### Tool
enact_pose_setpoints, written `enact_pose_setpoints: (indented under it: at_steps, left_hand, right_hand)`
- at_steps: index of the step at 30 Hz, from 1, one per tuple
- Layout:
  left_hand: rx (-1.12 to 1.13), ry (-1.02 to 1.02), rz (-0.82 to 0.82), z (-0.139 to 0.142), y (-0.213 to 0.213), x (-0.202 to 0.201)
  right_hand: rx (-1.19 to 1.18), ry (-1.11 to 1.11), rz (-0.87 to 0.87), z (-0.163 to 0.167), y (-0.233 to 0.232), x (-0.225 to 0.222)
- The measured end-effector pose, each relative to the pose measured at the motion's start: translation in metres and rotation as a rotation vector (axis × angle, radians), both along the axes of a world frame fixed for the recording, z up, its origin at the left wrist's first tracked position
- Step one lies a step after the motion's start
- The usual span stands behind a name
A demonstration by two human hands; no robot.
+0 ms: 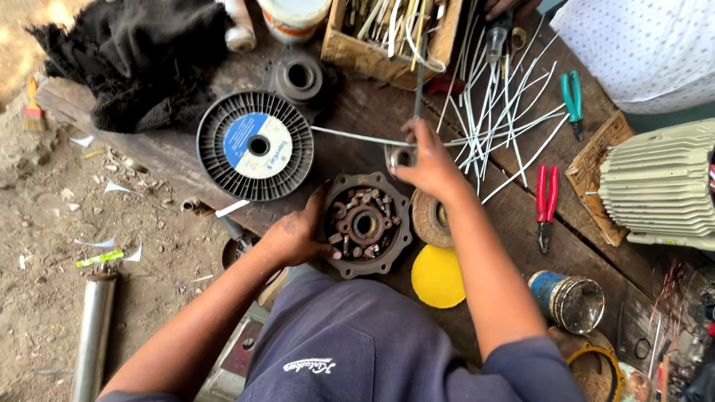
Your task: The person removes bolts and washers from a motor endbell, then arranges them in a curved row on the workbench. The person also wipes hands with a rag and moves a rotor aside to access the fasteners.
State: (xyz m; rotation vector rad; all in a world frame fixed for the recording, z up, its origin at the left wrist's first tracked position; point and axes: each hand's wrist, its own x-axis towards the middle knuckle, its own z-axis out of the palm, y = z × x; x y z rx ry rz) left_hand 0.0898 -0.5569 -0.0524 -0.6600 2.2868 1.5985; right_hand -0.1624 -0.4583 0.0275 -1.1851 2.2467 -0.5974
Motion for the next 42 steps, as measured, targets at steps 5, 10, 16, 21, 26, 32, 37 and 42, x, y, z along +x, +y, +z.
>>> enact_pose_setpoints:
  at_steps: [5,10,16,21,26,32,37,42]
  left_hand:
    - [-0.028,-0.073,-0.045,-0.001,-0.002,-0.002]
    - [-0.054,-0.095,-0.066,0.004,-0.002,-0.003]
    - [-0.279,-0.273,-0.21,0.053,-0.01,-0.01]
    - [-0.376,-0.082,-0.16,0.098,0.001,-0.016]
    - [-0.154,0.529,-0.015,0.093,0.007,-0.045]
    - [-0.095,0.666,0.027,0.072,0.014,-0.049]
    - [-0.232,0.457,-0.013,0.08,0.011,-0.028]
    - [-0.421,0.293,-0.023,0.088,0.024,-0.023]
  right_hand:
    - [-0.071,-0.287,-0.154,-0.003,0.049,-0.011]
    - [-0.318,-0.619,-0.172,-0.011,0.085,-0.033]
    - [-0.707,-1.098,-0.167,-0.021,0.109,-0.023]
    - [-0.8,-1.111,-0.208,-0.02,0.116,0.019]
    - [-0.86,-1.057,-0.223,-0.01,0.106,0.057]
    - [-0.764,-0.95,-0.202,-0.001,0.106,0.072]
    - [-0.683,-0.889,-0.195,-0.004,0.122,0.068]
    - [-0.622,-0.805,-0.261,-0.033,0.116,0.074]
